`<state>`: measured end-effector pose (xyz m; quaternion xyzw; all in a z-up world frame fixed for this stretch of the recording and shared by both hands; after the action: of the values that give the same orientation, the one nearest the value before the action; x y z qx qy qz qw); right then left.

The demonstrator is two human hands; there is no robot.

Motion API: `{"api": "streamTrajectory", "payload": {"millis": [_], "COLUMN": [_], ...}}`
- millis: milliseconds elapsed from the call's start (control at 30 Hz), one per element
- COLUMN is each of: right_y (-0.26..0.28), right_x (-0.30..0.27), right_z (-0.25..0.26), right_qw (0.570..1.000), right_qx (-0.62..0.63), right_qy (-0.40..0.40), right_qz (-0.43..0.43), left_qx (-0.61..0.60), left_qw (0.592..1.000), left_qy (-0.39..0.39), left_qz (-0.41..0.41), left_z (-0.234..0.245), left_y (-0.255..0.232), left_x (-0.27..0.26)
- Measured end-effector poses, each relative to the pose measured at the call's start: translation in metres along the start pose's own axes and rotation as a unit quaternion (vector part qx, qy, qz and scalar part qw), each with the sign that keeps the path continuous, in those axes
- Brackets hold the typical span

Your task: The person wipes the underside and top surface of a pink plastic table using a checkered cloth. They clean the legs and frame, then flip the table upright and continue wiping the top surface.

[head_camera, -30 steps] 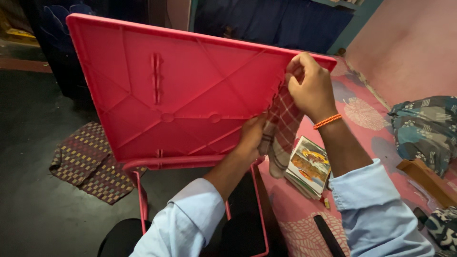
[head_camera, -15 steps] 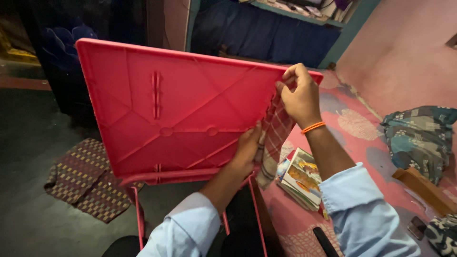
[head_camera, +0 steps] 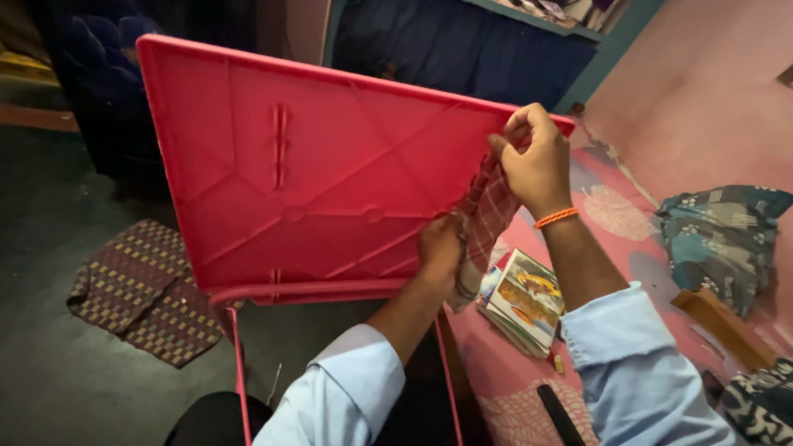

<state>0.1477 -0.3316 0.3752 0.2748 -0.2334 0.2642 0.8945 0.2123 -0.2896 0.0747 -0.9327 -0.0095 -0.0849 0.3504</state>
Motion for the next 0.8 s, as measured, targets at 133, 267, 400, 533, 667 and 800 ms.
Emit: {"api": "streamTrajectory", "payload": {"millis": [133, 267, 400, 533, 667, 800], "right_y": [0.006, 0.025, 0.026, 0.014, 0.01, 0.001], "right_x": [0.003, 0.007, 0.008, 0.004, -0.008, -0.011], "right_z": [-0.001, -0.003, 0.0, 0.0, -0.006, -0.007], "right_qw": [1.0, 0.992, 0.987, 0.995, 0.997, 0.997], "right_qx": [-0.014, -0.061, -0.068, -0.041, -0.02, 0.008], "right_qy": [-0.001, -0.046, -0.079, -0.06, -0.036, -0.039], "right_qz": [0.024, 0.101, 0.118, 0.062, 0.064, 0.067], "left_qx": [-0.007, -0.004, -0.017, 0.055, 0.061, 0.158], "left_qw": [0.999, 0.998, 0.999, 0.995, 0.996, 0.986], "left_qy": [0.042, 0.057, 0.04, 0.074, 0.057, 0.021], "left_qz": [-0.015, -0.024, -0.012, -0.047, -0.038, -0.051], "left_z": [-0.002, -0.01, -0.012, -0.002, 0.008, 0.017], "left_y": [-0.005, -0.025, -0.031, -0.025, 0.0, -0.005], "left_x": [-0.003, -0.016, -0.021, -0.007, 0.0, 0.002]}}
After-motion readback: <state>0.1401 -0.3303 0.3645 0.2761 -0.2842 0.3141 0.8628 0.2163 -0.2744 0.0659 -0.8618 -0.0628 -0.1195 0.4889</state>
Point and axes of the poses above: each hand's wrist, its own x-axis towards the middle knuckle, its own z-axis out of the back of the hand, y = z × x, the point moved 10 cm from there along x, towards the middle knuckle, and after that the axes turned 14 degrees about y, right-handed, at the moved point
